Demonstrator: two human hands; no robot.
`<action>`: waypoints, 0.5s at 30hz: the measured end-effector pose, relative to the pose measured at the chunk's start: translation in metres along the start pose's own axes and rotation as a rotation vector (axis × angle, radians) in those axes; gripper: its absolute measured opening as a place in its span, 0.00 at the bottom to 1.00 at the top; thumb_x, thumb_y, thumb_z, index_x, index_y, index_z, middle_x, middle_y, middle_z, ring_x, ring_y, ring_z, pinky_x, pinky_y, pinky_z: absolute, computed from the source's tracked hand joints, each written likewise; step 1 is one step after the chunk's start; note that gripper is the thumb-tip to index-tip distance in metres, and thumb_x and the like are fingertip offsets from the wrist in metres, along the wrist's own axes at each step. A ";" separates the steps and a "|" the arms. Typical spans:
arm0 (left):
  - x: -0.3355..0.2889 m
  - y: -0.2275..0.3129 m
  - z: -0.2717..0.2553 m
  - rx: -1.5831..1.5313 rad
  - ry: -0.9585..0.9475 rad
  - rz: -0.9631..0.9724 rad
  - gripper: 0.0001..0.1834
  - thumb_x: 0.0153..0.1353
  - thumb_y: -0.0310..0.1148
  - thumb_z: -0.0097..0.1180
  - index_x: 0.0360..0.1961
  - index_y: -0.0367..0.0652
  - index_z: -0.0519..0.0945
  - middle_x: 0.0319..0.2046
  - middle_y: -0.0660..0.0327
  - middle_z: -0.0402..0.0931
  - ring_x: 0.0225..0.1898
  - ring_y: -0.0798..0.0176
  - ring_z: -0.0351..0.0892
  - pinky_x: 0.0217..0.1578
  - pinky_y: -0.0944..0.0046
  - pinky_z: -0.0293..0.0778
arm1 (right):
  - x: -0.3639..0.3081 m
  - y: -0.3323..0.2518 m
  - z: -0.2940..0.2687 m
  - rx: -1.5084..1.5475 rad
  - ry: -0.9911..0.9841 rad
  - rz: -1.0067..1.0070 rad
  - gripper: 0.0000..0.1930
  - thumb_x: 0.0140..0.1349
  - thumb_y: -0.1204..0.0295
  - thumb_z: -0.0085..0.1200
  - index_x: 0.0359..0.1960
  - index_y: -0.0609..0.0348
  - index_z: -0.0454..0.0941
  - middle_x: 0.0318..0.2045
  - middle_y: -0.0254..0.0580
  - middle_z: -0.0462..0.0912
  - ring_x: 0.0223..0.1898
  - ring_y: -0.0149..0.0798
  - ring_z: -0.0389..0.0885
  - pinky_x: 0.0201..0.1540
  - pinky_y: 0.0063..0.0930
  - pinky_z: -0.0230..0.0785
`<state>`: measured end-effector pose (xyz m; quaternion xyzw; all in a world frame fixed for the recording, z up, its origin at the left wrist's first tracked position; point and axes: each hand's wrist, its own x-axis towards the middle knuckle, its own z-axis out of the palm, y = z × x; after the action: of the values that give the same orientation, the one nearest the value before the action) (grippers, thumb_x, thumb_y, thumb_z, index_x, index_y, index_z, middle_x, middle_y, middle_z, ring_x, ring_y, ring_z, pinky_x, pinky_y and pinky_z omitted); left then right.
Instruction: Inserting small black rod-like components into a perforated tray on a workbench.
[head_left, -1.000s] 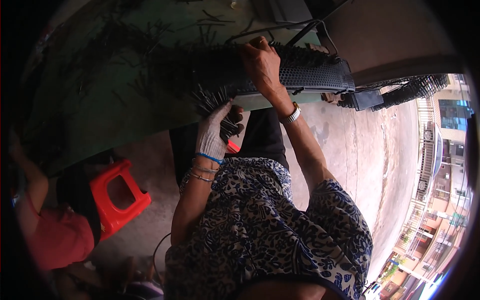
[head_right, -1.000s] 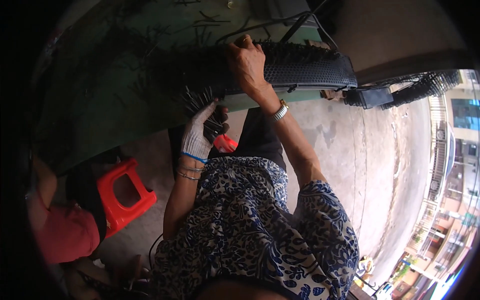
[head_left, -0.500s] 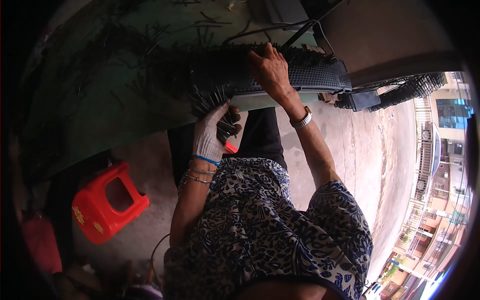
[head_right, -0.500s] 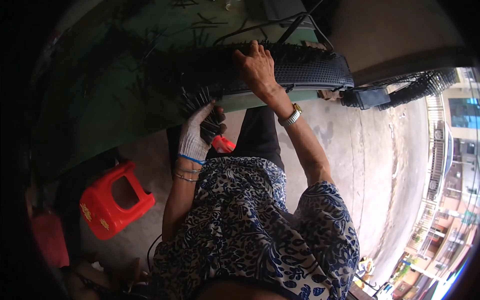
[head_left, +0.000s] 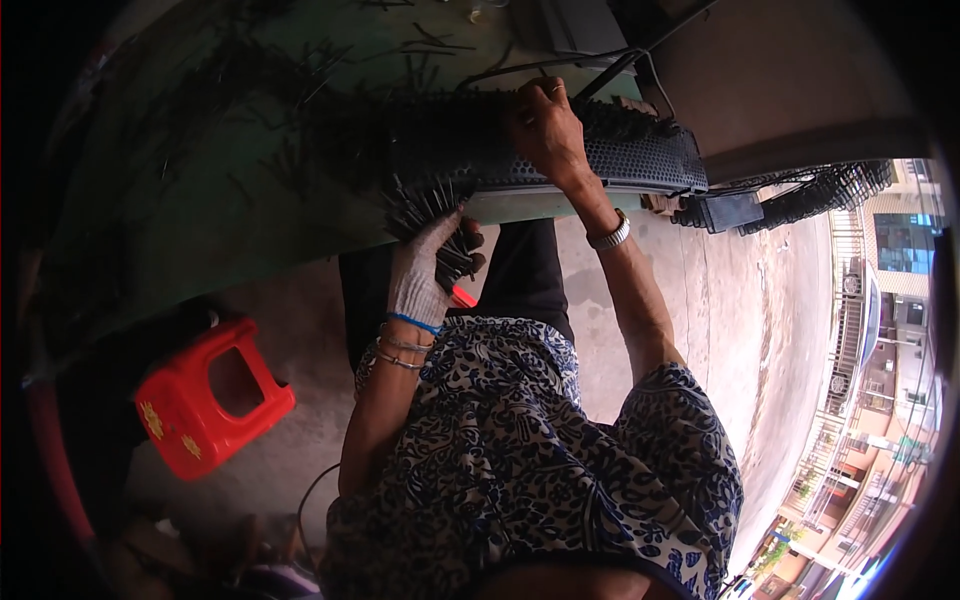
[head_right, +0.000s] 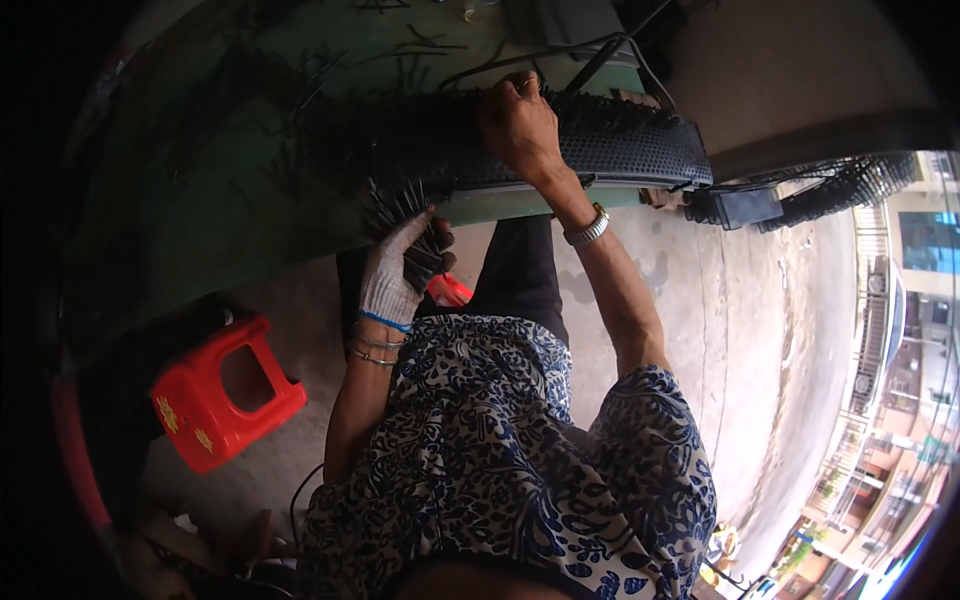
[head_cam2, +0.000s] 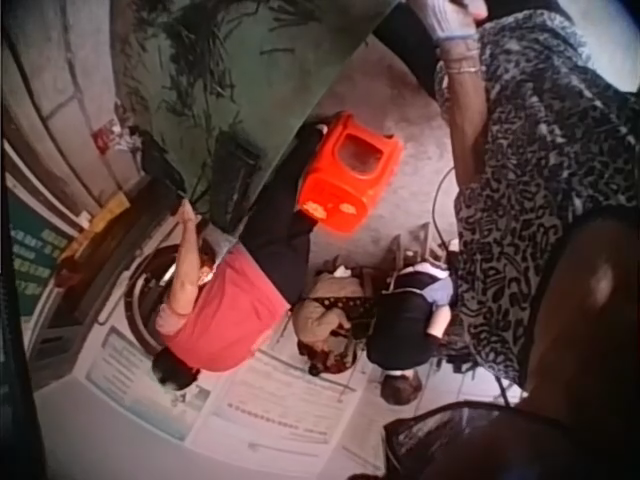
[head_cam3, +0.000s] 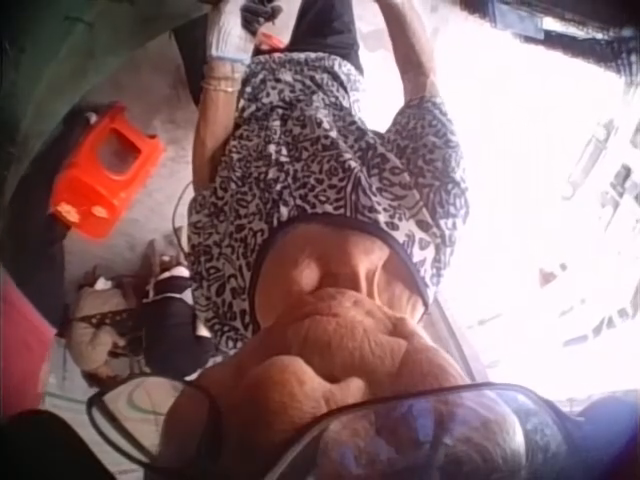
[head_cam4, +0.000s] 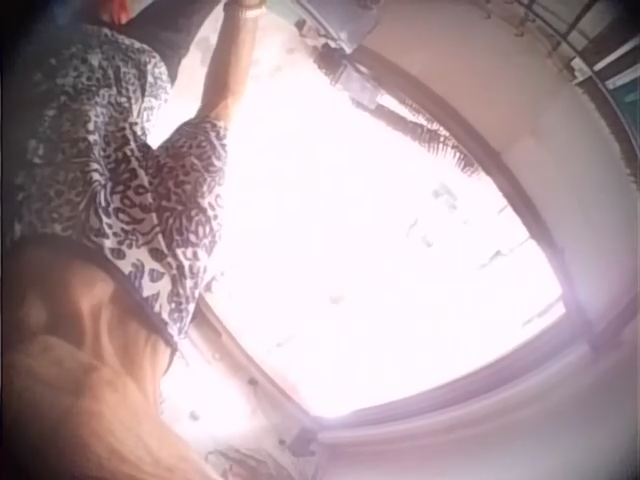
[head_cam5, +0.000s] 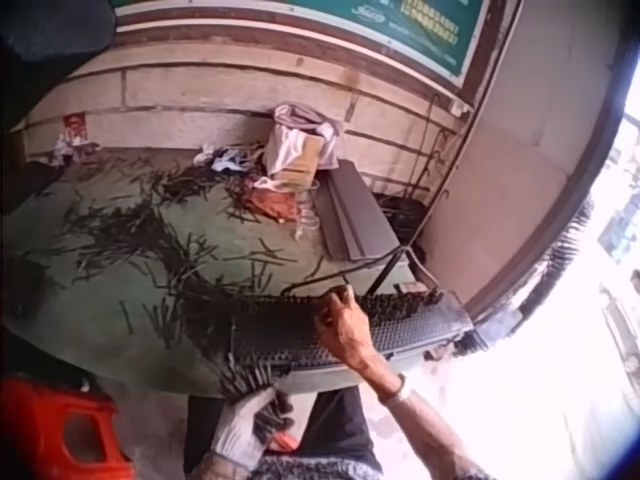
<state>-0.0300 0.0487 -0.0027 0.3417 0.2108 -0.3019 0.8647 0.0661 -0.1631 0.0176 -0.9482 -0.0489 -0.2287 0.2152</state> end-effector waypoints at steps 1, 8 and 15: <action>-0.001 -0.001 -0.001 -0.030 -0.021 0.001 0.10 0.65 0.34 0.54 0.42 0.39 0.81 0.32 0.58 0.81 0.32 0.64 0.81 0.27 0.64 0.78 | -0.001 -0.001 -0.002 0.039 0.083 -0.009 0.08 0.57 0.73 0.55 0.38 0.59 0.76 0.41 0.48 0.74 0.34 0.46 0.81 0.35 0.35 0.76; -0.007 -0.001 0.004 -0.023 -0.002 0.030 0.10 0.65 0.33 0.55 0.41 0.38 0.81 0.31 0.59 0.80 0.31 0.63 0.81 0.27 0.64 0.78 | -0.005 -0.013 0.002 0.003 0.168 -0.096 0.05 0.59 0.73 0.55 0.36 0.57 0.76 0.29 0.45 0.77 0.31 0.50 0.80 0.33 0.37 0.73; -0.005 -0.001 0.007 -0.005 0.020 0.041 0.10 0.64 0.33 0.55 0.40 0.37 0.80 0.29 0.59 0.79 0.29 0.63 0.80 0.26 0.64 0.78 | -0.002 -0.018 0.003 -0.016 0.099 -0.128 0.06 0.58 0.69 0.57 0.36 0.54 0.78 0.33 0.47 0.77 0.34 0.52 0.78 0.37 0.40 0.70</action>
<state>-0.0333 0.0454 0.0047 0.3468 0.2131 -0.2801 0.8694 0.0621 -0.1459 0.0215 -0.9323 -0.0969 -0.2890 0.1944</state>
